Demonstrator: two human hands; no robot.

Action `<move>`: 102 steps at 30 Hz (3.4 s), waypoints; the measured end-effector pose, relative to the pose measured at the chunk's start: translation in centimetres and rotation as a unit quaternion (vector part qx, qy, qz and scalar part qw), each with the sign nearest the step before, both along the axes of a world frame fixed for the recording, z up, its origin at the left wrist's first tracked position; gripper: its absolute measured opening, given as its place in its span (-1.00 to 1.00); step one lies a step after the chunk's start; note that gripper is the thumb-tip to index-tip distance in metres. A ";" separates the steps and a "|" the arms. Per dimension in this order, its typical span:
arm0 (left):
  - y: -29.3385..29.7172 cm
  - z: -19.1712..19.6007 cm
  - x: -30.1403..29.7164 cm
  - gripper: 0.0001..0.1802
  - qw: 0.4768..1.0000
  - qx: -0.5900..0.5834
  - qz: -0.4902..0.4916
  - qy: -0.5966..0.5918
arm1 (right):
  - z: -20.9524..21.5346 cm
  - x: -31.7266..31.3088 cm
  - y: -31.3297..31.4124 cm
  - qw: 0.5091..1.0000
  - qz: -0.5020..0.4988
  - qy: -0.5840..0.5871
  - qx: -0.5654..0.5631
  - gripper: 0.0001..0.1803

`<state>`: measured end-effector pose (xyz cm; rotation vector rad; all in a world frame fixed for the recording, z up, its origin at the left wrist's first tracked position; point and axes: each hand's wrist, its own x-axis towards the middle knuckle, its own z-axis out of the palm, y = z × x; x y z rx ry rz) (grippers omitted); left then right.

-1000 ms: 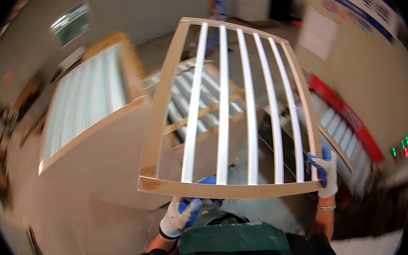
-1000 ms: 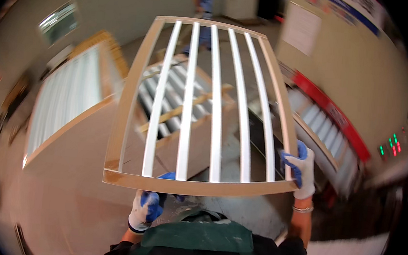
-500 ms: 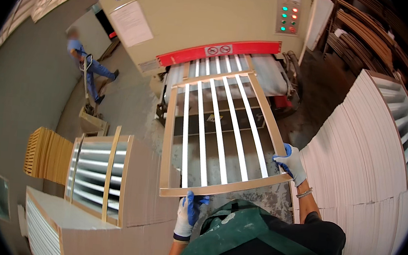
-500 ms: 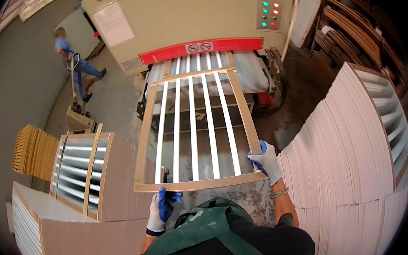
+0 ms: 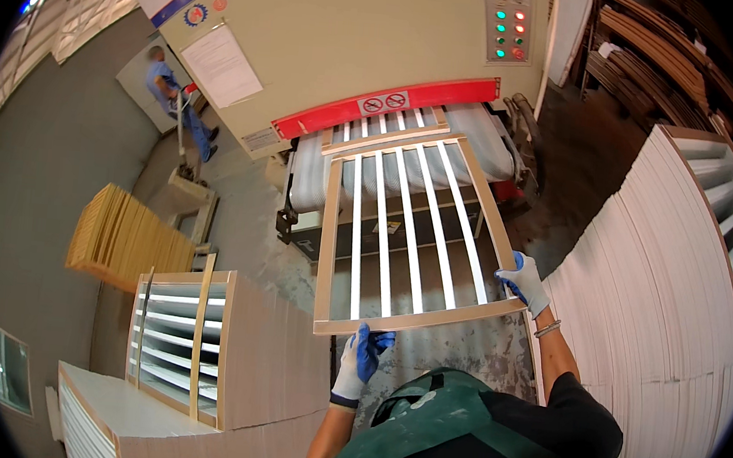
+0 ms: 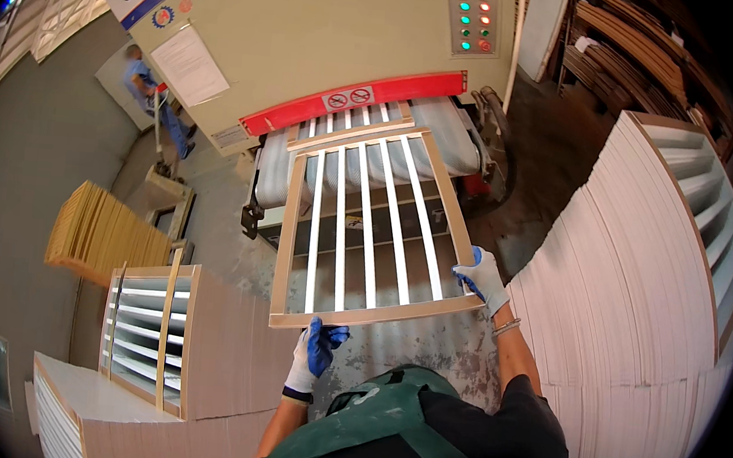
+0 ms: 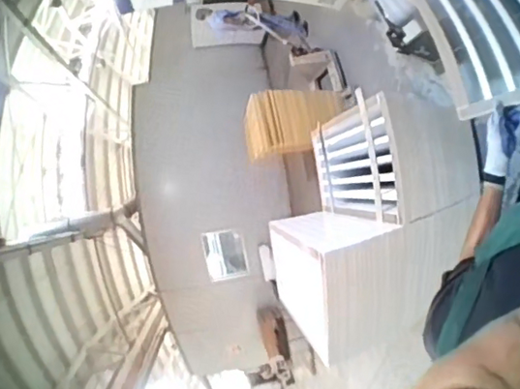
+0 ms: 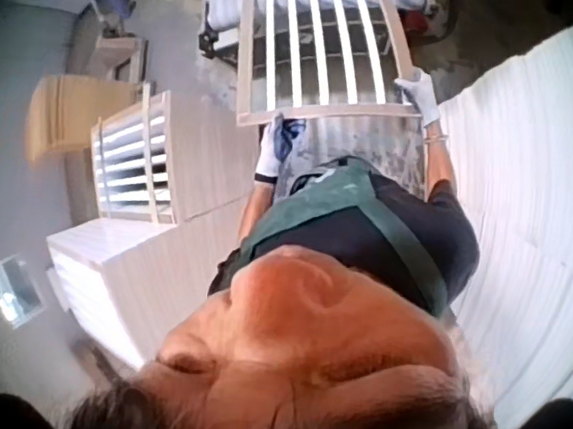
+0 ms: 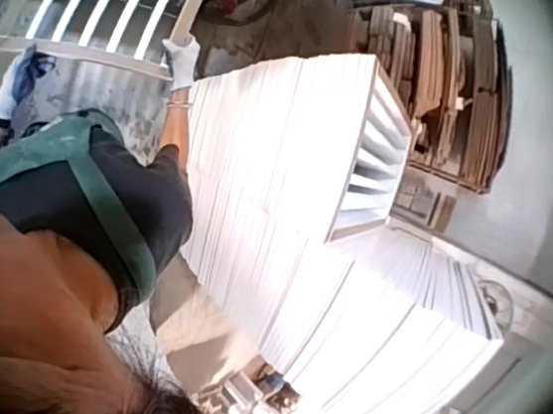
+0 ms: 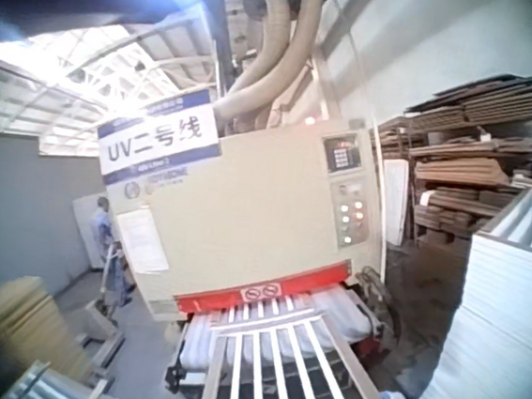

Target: The person repeatedly picks up wooden slatted frames from a stack and feeds them into a UV coating machine. The person handles each frame individually, placing it onto the machine's rollers, and then retrieves it after processing to place it on a separate stack. The task involves continuous pick-and-place handling of the frames.

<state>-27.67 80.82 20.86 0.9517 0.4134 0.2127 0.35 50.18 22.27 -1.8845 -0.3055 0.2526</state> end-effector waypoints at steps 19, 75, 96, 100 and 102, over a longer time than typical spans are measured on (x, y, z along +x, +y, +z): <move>0.7 -7.1 2.4 -0.43 0.990 -0.135 -0.034 -0.024 | -5.7 9.6 4.5 0.922 0.046 -0.154 -0.352 -0.08; 6.5 -3.9 -34.7 -0.45 0.923 -0.049 0.383 -0.005 | 29.9 -58.7 62.1 0.618 0.773 -0.143 0.013 -0.79; 3.4 20.2 -31.3 -0.09 0.875 0.297 0.381 0.021 | 20.7 -20.7 33.2 0.887 0.439 0.075 0.124 -0.45; 5.7 17.2 -27.3 -0.28 0.940 0.157 0.304 -0.011 | 16.3 -19.5 25.4 0.948 0.276 0.069 0.142 -0.36; 7.3 14.4 -24.6 -0.43 0.958 0.119 0.260 -0.034 | 14.1 -18.9 22.0 0.963 0.202 0.081 0.158 -0.35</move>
